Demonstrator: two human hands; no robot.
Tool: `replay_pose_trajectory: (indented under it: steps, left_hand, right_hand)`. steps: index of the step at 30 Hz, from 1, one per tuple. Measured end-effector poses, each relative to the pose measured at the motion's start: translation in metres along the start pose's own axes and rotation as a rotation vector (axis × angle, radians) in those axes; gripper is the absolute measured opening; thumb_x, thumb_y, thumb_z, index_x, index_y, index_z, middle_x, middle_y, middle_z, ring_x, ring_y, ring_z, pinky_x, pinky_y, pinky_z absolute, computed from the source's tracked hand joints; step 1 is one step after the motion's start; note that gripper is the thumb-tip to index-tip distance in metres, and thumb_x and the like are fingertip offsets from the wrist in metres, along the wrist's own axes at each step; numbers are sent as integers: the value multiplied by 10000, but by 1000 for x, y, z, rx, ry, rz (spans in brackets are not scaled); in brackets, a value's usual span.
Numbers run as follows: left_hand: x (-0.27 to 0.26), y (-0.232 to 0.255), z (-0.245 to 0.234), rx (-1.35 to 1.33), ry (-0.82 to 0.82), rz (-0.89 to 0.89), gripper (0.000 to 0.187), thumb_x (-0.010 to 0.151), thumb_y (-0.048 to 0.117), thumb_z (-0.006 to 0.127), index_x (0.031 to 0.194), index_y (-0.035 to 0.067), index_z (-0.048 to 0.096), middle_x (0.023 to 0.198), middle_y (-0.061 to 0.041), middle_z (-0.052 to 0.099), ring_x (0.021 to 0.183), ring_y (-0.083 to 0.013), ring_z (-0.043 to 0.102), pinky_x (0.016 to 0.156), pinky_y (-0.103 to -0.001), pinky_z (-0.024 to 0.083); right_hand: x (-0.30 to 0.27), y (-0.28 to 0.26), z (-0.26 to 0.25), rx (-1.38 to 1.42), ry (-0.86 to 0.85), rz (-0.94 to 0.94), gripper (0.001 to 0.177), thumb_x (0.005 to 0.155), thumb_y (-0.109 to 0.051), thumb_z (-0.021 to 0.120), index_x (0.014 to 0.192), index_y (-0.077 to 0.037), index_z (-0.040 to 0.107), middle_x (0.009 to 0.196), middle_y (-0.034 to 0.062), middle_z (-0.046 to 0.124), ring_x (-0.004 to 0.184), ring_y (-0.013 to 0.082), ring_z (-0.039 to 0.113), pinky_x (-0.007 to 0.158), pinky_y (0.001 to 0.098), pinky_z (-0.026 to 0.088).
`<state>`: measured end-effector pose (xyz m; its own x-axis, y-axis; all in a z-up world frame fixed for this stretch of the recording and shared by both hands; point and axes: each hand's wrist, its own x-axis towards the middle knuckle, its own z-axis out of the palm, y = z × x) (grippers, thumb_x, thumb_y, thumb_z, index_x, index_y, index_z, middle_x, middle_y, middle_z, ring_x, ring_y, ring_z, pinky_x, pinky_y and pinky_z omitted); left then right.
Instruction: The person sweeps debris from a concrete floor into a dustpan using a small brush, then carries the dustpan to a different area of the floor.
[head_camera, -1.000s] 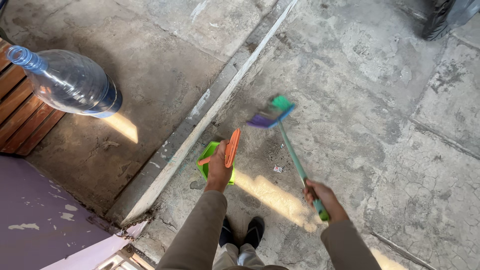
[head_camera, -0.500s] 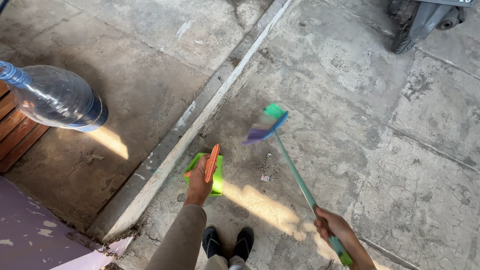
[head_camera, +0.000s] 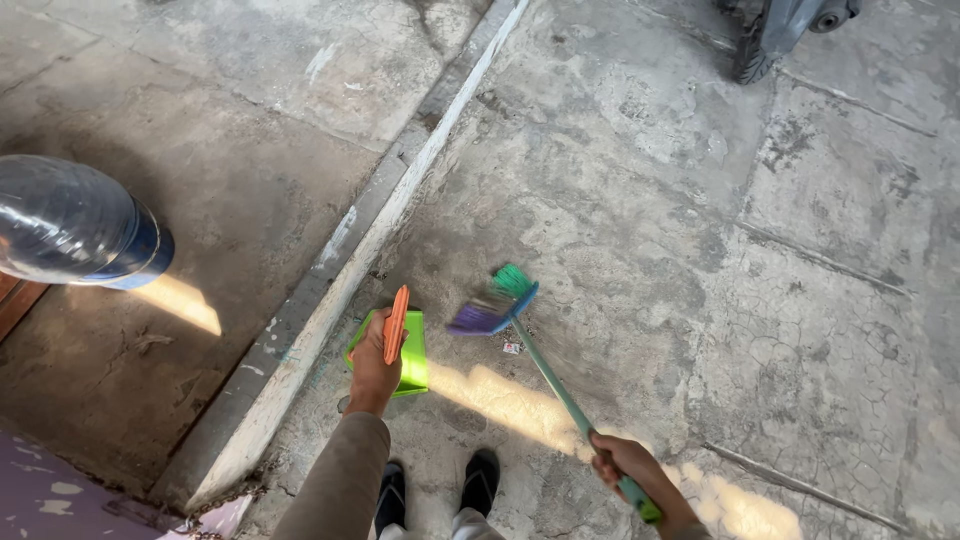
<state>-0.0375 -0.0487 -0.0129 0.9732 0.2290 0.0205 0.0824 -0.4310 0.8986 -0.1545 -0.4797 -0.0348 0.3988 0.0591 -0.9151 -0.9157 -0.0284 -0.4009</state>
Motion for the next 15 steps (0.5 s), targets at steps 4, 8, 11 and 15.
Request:
replay_pose_trajectory:
  steps: [4, 8, 11, 15]
  left_hand:
    - [4, 0, -6, -35, 46, 47, 325, 914, 30, 675, 1221, 102, 600, 1130, -116, 720, 1017, -239, 707, 888, -355, 558]
    - [1, 1, -17, -48, 11, -10, 342, 913, 4, 647, 1229, 132, 625, 1118, -106, 742, 1021, -219, 729, 893, -348, 561]
    - [4, 0, -27, -13, -81, -61, 371, 902, 17, 681, 1245, 135, 603, 1121, -122, 732, 1058, -220, 724, 890, -355, 550]
    - [6, -7, -35, 27, -122, -58, 358, 914, 68, 691, 1247, 152, 590, 1094, -151, 739, 1033, -274, 731, 849, -389, 561]
  right_hand:
    - [-36, 25, -39, 124, 116, 34, 392, 1045, -248, 500, 1312, -2, 649, 553, 43, 482, 370, 125, 374, 332, 305, 344]
    - [-83, 25, -25, -39, 256, -37, 496, 1025, -205, 537, 1504, -82, 502, 570, 59, 494, 365, 162, 405, 332, 344, 368]
    - [-81, 13, -7, -286, 423, -144, 516, 1031, -218, 553, 1529, -127, 455, 583, 97, 497, 367, 177, 455, 331, 346, 387]
    - [-15, 17, 8, -946, 684, -116, 563, 1065, -315, 464, 1586, -160, 317, 679, 59, 621, 403, 97, 449, 339, 281, 443]
